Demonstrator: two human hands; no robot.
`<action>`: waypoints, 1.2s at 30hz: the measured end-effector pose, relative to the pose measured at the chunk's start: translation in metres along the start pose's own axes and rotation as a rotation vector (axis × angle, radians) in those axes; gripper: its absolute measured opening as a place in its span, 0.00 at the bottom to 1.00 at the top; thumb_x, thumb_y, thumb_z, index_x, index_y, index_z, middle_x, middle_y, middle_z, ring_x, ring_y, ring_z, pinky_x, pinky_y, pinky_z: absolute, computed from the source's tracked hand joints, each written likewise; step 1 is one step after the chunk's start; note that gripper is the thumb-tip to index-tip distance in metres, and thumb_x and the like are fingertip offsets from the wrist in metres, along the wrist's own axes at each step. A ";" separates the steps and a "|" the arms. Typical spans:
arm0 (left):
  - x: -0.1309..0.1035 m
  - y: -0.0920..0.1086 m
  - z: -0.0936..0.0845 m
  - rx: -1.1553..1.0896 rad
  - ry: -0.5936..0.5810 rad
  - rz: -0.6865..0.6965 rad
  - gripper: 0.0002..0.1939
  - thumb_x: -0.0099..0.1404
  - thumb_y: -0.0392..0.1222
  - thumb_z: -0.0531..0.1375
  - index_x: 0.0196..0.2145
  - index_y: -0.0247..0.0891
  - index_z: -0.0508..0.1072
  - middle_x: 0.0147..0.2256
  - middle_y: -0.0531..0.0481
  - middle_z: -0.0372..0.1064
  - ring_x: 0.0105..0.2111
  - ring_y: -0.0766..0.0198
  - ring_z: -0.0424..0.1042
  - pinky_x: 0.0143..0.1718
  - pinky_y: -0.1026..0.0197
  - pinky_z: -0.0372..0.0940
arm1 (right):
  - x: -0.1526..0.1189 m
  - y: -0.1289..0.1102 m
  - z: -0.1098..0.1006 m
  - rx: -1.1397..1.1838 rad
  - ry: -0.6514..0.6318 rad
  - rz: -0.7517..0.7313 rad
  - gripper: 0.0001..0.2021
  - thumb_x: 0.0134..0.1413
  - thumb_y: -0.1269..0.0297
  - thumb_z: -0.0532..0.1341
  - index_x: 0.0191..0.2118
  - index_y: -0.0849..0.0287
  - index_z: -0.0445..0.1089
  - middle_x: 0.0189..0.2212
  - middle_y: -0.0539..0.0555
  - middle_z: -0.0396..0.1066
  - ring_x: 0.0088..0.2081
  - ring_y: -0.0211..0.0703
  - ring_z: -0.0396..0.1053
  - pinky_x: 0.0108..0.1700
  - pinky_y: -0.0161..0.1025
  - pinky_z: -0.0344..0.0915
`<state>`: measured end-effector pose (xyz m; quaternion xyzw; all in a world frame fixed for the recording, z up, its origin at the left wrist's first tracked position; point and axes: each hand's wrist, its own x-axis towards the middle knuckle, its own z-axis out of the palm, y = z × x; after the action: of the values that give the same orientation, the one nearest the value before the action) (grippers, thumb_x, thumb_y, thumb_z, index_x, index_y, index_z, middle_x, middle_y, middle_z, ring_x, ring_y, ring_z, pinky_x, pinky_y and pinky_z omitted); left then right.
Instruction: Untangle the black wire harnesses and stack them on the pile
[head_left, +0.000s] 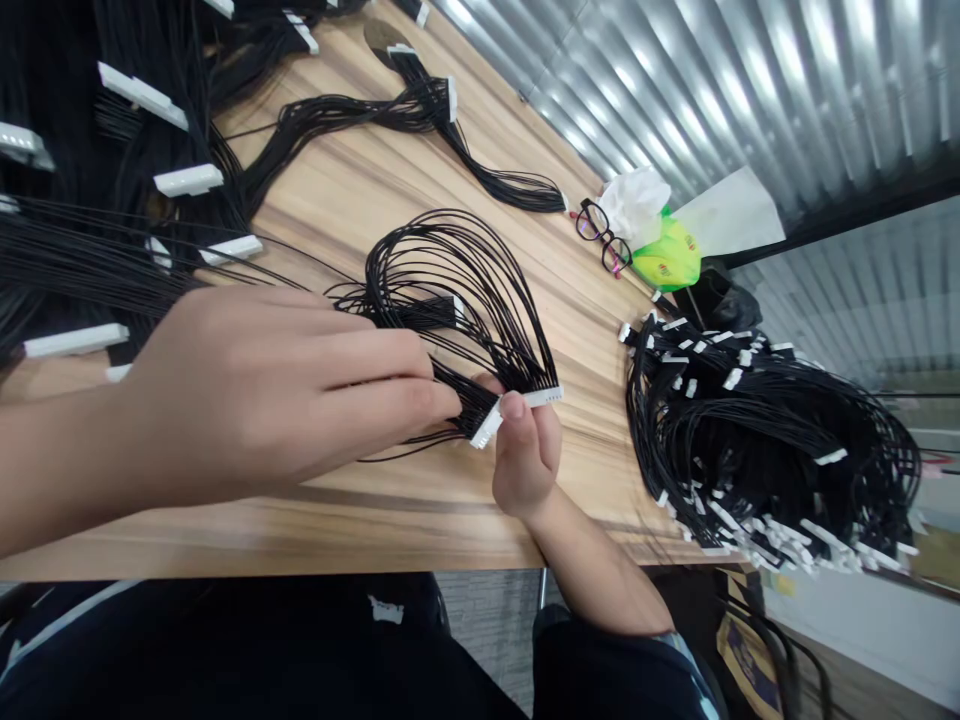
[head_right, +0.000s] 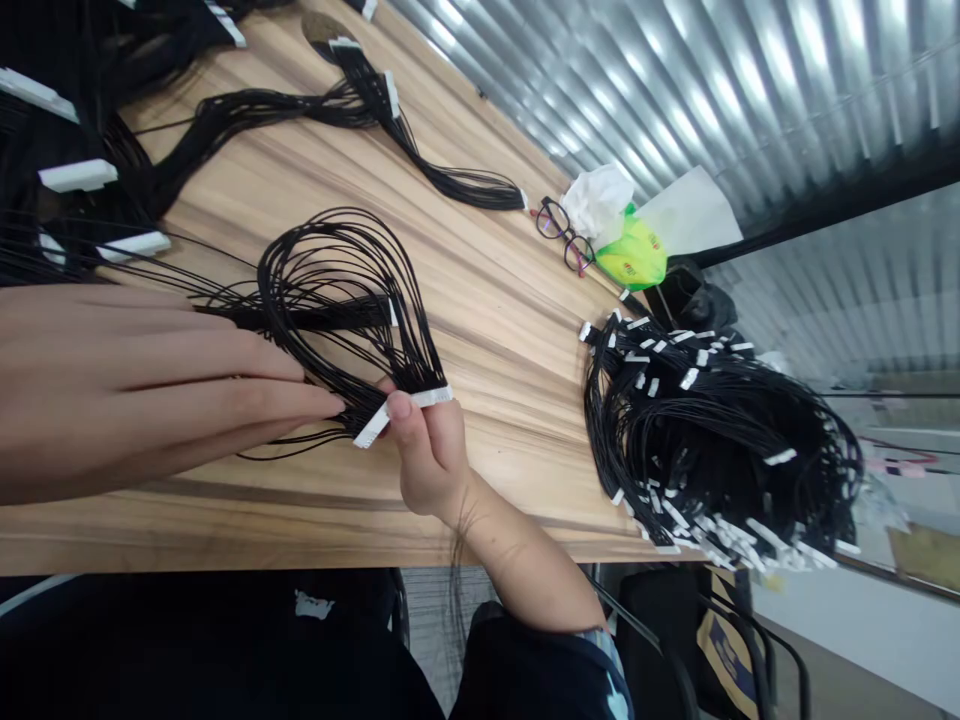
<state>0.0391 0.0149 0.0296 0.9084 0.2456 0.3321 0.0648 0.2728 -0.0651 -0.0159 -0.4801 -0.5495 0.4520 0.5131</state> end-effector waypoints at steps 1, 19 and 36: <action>0.002 0.001 -0.001 0.065 0.029 0.085 0.17 0.81 0.38 0.50 0.45 0.53 0.79 0.35 0.66 0.80 0.29 0.68 0.75 0.27 0.60 0.59 | 0.000 0.000 0.000 -0.012 -0.006 0.001 0.22 0.74 0.44 0.52 0.35 0.51 0.73 0.27 0.50 0.67 0.29 0.45 0.66 0.36 0.45 0.72; 0.001 -0.009 0.000 -0.022 -0.045 0.176 0.17 0.79 0.36 0.54 0.54 0.53 0.79 0.43 0.63 0.82 0.34 0.67 0.76 0.31 0.60 0.61 | -0.001 -0.005 0.001 -0.194 -0.015 0.043 0.22 0.73 0.42 0.51 0.34 0.50 0.71 0.26 0.51 0.68 0.29 0.47 0.67 0.36 0.46 0.70; 0.006 0.007 -0.013 -0.184 -0.110 0.431 0.24 0.80 0.49 0.55 0.23 0.45 0.65 0.22 0.57 0.60 0.24 0.64 0.60 0.31 0.58 0.66 | 0.010 -0.012 0.008 0.036 0.193 0.097 0.22 0.66 0.39 0.59 0.32 0.51 0.71 0.20 0.50 0.66 0.29 0.50 0.73 0.32 0.46 0.75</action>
<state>0.0380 0.0109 0.0447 0.9469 0.0106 0.3091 0.0882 0.2635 -0.0570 -0.0035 -0.5382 -0.4655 0.4379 0.5495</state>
